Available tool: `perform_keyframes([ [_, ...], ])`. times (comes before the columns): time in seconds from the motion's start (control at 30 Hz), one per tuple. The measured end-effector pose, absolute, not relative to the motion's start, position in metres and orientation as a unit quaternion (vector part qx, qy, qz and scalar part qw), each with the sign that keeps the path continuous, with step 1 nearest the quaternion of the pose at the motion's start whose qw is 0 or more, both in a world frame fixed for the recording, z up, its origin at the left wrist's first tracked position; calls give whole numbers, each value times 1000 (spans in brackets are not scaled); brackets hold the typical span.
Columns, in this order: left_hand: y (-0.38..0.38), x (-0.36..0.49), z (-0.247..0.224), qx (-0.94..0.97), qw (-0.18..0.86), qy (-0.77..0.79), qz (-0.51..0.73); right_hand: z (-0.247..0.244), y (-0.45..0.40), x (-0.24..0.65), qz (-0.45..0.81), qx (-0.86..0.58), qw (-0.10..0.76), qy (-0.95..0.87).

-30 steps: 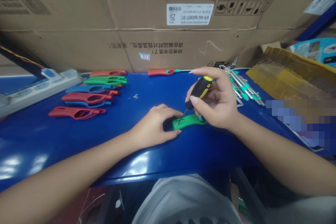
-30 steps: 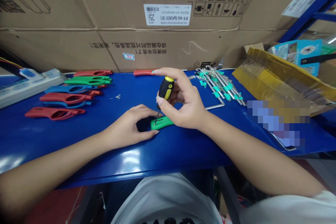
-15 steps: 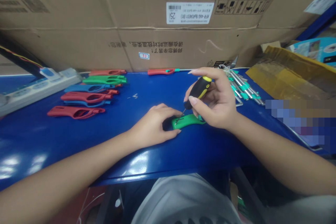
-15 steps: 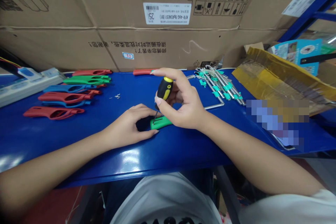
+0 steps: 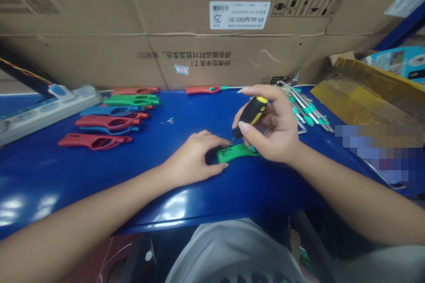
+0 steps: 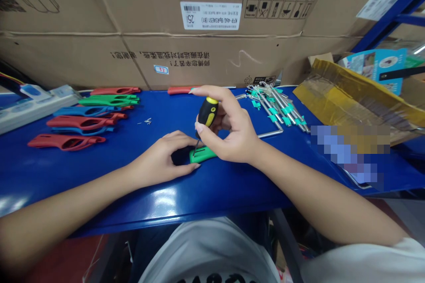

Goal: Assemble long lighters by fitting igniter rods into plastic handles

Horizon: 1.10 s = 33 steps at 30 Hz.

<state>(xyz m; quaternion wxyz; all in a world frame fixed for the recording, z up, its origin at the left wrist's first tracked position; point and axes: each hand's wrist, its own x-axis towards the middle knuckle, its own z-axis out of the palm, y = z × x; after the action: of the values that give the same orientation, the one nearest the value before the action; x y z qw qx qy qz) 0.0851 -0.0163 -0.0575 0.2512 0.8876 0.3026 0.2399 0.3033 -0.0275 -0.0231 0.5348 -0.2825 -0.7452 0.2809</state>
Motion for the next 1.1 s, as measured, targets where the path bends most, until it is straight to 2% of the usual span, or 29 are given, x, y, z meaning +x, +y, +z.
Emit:
perform_keyframes([
  [1.1, -17, 86, -55, 892, 243, 296, 241, -28, -27, 301, 228, -279, 529, -769],
])
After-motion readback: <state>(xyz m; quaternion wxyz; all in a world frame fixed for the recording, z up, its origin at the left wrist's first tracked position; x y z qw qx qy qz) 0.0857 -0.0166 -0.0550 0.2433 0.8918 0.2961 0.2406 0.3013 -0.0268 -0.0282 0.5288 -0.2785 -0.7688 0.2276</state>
